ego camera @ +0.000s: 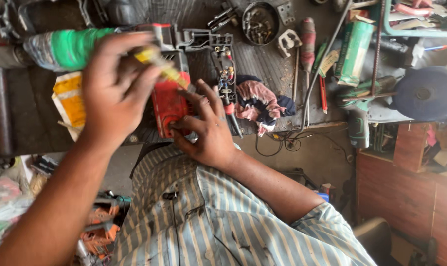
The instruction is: The person sits at a workbench repairing a small red engine or machine. They handle and fit small metal parts together, wipe components with a cloth, apply material from a yellow packet, and use a screwdriver to work on the machine housing.
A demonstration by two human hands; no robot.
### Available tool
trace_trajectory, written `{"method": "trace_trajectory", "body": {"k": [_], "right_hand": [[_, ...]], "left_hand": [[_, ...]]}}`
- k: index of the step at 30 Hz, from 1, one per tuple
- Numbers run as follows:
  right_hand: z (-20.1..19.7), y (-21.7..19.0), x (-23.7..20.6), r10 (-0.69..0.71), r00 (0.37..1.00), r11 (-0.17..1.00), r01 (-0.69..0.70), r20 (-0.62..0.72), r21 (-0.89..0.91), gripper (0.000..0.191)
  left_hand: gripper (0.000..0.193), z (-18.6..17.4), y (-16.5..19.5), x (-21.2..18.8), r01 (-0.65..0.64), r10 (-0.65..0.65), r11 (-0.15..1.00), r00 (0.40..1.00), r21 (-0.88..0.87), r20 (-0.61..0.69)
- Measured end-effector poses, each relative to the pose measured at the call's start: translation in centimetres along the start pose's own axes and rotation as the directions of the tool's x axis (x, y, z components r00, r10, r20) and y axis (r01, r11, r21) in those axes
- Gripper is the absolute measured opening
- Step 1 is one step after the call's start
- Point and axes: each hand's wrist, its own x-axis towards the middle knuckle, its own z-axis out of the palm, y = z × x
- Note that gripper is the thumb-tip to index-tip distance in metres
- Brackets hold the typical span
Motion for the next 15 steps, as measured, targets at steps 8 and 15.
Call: {"method": "trace_trajectory", "body": {"k": [8,15], "right_hand": [[0.5,0.3,0.5,0.025,0.999,0.999,-0.026,0.022,0.024,0.019],[0.9,0.4,0.4,0.024,1.000,0.999,-0.024,0.017,-0.023,0.021]], "left_hand": [[0.033,-0.7,0.2,-9.6,-0.058,0.080,0.979,0.991,0.195,-0.105],[0.037,-0.1,-0.5,-11.2,-0.050,0.099,0.966,0.978,0.254,-0.182]]}}
